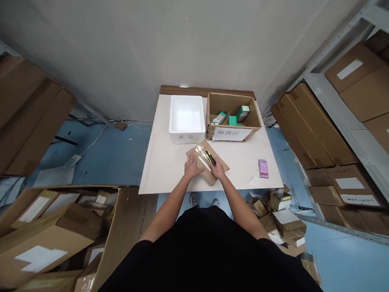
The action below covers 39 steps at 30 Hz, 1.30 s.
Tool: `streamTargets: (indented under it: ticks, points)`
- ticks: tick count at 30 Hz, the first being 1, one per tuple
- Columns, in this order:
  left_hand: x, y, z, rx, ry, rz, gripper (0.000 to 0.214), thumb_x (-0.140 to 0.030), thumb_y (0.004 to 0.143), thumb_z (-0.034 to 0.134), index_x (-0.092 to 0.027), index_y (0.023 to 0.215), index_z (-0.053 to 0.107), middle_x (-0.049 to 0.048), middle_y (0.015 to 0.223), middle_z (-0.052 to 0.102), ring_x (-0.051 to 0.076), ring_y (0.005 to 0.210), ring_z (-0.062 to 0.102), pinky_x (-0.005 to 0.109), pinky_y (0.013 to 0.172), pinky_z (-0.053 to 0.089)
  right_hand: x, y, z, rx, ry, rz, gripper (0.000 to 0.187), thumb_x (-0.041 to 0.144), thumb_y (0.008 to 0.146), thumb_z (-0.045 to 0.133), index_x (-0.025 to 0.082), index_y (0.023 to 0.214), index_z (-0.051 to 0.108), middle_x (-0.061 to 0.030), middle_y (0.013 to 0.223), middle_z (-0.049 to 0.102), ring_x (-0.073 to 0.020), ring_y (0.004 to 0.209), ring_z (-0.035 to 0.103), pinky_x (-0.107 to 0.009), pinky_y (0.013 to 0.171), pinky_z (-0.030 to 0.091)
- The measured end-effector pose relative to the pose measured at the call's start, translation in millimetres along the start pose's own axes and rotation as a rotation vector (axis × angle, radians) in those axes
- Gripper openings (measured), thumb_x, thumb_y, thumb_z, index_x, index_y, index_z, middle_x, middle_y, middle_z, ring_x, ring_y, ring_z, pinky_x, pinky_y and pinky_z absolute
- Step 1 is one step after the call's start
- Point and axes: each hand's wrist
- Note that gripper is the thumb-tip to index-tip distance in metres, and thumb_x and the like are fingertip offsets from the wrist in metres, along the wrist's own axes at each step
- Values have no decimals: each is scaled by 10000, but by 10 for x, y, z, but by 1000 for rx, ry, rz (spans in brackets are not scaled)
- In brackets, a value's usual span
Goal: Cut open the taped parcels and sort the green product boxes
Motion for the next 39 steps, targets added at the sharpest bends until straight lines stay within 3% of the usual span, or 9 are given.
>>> streamTargets:
  ticks: [3, 5, 11, 18, 24, 29, 35, 39]
  points:
    - [31, 143, -111, 126, 76, 8, 1247, -706, 831, 741, -124, 1747, 127, 190, 1818, -26, 369, 1685, -86, 584, 1331, 193, 231, 309, 114, -49, -190, -179, 592, 418, 894, 710, 291, 1457, 576, -89, 1251, 738, -332, 1138, 695, -462, 991, 574]
    - [120, 204, -186, 175, 102, 41, 1245, -701, 831, 751, -153, 1751, 116, 183, 1817, -45, 356, 1686, -93, 579, 1329, 193, 343, 483, 214, -15, -279, -216, 620, 355, 911, 698, 287, 1514, 567, -101, 1305, 730, -344, 1200, 676, -479, 1052, 546]
    - [265, 228, -304, 211, 113, 101, 1231, -700, 841, 751, -183, 1752, 105, 164, 1816, -60, 349, 1687, -80, 530, 1301, 293, 456, 709, 484, 7, -481, -144, 627, 383, 987, 643, 269, 1596, 544, -120, 1215, 766, -330, 1127, 713, -462, 1032, 544]
    - [235, 180, -295, 205, 128, 83, 1241, -714, 837, 765, -202, 1754, 102, 120, 1826, -69, 311, 1689, -92, 445, 1306, 311, 668, 558, 617, 98, -972, 7, 677, 311, 1099, 409, 280, 1752, 234, -146, 1401, 714, -319, 1206, 706, -406, 1024, 508]
    - [225, 156, -335, 200, 117, 89, 1227, -696, 847, 769, -200, 1753, 107, 131, 1825, -46, 318, 1689, -79, 434, 1318, 284, 813, 511, 530, 174, -990, 10, 746, 335, 1059, 561, 245, 1741, 274, -163, 1378, 728, -339, 1197, 712, -391, 1016, 503]
    - [214, 137, -356, 189, 120, 88, 1220, -691, 854, 762, -197, 1754, 103, 134, 1826, -24, 315, 1688, -77, 422, 1328, 259, 773, 358, 411, 220, -975, 38, 773, 339, 1030, 627, 240, 1728, 313, -159, 1308, 751, -339, 1182, 720, -399, 1003, 514]
    - [216, 125, -374, 189, 138, 91, 1206, -691, 867, 743, -202, 1756, 91, 116, 1827, -49, 300, 1689, -93, 423, 1304, 317, 742, 108, 173, 313, -1020, 54, 744, 234, 961, 652, 229, 1672, 435, -173, 1369, 732, -365, 1241, 696, -416, 998, 537]
    - [207, 135, -389, 210, 174, 72, 1202, -706, 876, 721, -199, 1758, 80, 102, 1828, -72, 286, 1687, -113, 421, 1291, 344, 710, -117, -42, 397, -937, 156, 750, 226, 918, 682, 270, 1640, 485, -171, 1371, 718, -337, 1021, 761, -392, 815, 601]
Point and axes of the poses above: each hand's wrist, its own y-axis towards the middle knuckle, its own z-axis out of the palm, x = y × z
